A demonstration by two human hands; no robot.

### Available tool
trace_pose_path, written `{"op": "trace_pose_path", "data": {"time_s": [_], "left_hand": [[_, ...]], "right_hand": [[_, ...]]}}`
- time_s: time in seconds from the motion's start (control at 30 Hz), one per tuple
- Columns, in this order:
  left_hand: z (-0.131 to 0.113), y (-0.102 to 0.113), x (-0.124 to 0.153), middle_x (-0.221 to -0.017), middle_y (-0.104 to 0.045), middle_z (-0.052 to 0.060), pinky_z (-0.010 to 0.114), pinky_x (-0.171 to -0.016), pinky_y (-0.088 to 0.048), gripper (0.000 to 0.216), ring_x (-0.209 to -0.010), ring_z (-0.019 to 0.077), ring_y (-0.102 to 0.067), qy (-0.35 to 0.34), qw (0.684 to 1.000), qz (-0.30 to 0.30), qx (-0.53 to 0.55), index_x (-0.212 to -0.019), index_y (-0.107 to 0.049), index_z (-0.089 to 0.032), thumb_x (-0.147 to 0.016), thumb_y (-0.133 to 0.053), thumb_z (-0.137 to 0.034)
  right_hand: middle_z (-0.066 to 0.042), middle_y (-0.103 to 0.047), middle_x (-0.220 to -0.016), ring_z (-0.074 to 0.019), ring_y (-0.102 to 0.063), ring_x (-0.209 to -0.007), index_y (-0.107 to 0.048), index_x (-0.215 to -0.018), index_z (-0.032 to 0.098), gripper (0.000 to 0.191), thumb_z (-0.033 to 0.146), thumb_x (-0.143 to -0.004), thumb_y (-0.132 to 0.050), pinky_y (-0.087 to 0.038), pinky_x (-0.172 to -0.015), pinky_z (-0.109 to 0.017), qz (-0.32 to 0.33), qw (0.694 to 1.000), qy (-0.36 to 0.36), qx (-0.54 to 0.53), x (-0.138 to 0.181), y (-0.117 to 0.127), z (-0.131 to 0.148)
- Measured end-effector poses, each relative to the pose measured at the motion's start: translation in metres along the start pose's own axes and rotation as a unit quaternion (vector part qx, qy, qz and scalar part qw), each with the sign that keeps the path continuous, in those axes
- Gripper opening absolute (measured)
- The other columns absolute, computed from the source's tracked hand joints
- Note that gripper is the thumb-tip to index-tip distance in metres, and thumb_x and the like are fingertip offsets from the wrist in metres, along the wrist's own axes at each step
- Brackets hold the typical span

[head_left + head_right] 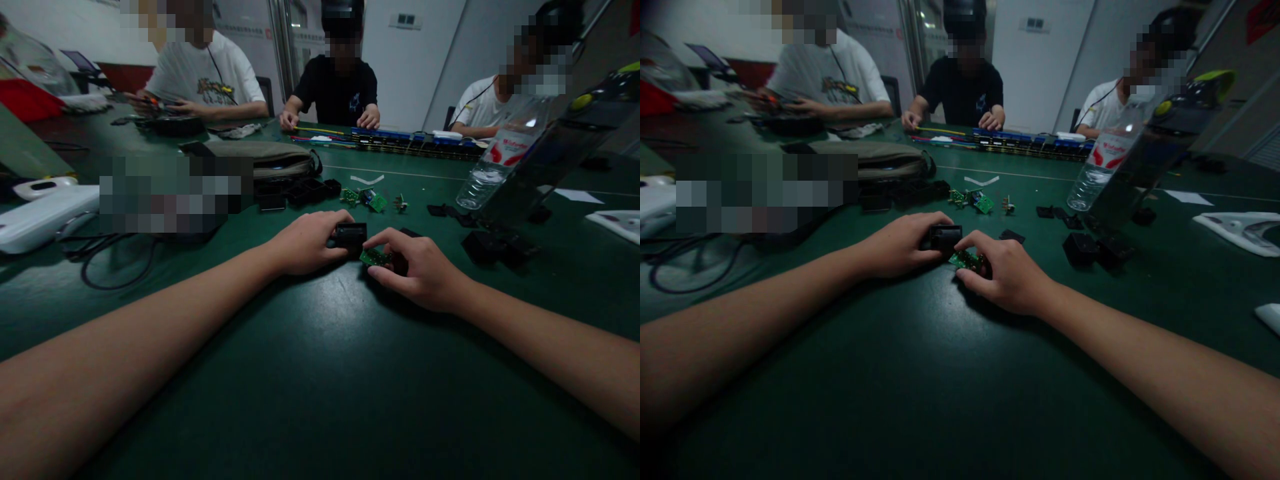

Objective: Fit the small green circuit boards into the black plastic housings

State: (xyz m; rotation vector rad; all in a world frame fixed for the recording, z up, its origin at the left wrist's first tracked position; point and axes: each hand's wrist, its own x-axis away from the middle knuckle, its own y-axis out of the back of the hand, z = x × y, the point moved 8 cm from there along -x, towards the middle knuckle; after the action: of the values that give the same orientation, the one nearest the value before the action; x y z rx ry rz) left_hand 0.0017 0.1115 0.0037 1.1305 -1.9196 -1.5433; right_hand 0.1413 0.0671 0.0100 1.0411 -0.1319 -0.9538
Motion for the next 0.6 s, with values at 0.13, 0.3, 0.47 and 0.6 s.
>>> {"op": "trace_pose_path", "data": {"time_s": [0.13,0.3,0.47,0.6], "left_hand": [[-0.0003,0.0003,0.0002,-0.116,-0.07,0.01,0.037,-0.088,-0.048,0.042,-0.104,0.0267,-0.065,0.002,1.0,-0.001,-0.001,-0.12,-0.058,-0.019,-0.083,-0.063,-0.039],[-0.0006,0.0005,0.0005,-0.115,-0.07,0.01,0.037,-0.087,-0.048,0.042,-0.102,0.0264,-0.066,-0.004,1.0,-0.004,0.0,-0.12,-0.058,-0.019,-0.084,-0.062,-0.041],[-0.0009,0.0011,0.0007,-0.116,-0.07,0.01,0.037,-0.088,-0.048,0.042,-0.102,0.0259,-0.066,-0.001,1.0,-0.004,0.004,-0.12,-0.058,-0.02,-0.084,-0.063,-0.04],[-0.0018,0.0014,0.0007,-0.116,-0.07,0.01,0.037,-0.088,-0.049,0.042,-0.103,0.0268,-0.066,-0.003,1.0,-0.004,-0.001,-0.119,-0.059,-0.019,-0.083,-0.062,-0.04]], "right_hand": [[0.003,-0.06,-0.067,-0.0096,-0.048,-0.055,-0.067,-0.112,0.016,0.029,0.031,-0.088,-0.065,-0.036,-0.058,-0.024,-0.008,1.0,0.009,-0.006,-0.0002,0.0016,0.0015],[0.002,-0.062,-0.067,-0.0094,-0.047,-0.054,-0.07,-0.113,0.016,0.029,0.03,-0.088,-0.065,-0.036,-0.058,-0.024,-0.02,1.0,0.015,-0.01,-0.0005,0.0036,0.003],[0.001,-0.064,-0.068,-0.0095,-0.047,-0.054,-0.073,-0.114,0.015,0.031,0.031,-0.088,-0.066,-0.037,-0.059,-0.024,-0.024,0.999,0.023,-0.01,-0.0005,0.005,0.0033],[0.0,-0.065,-0.07,-0.0101,-0.049,-0.057,-0.075,-0.116,0.016,0.032,0.03,-0.089,-0.066,-0.037,-0.059,-0.024,-0.032,0.999,0.031,-0.005,-0.0008,0.0057,0.0039]]}}
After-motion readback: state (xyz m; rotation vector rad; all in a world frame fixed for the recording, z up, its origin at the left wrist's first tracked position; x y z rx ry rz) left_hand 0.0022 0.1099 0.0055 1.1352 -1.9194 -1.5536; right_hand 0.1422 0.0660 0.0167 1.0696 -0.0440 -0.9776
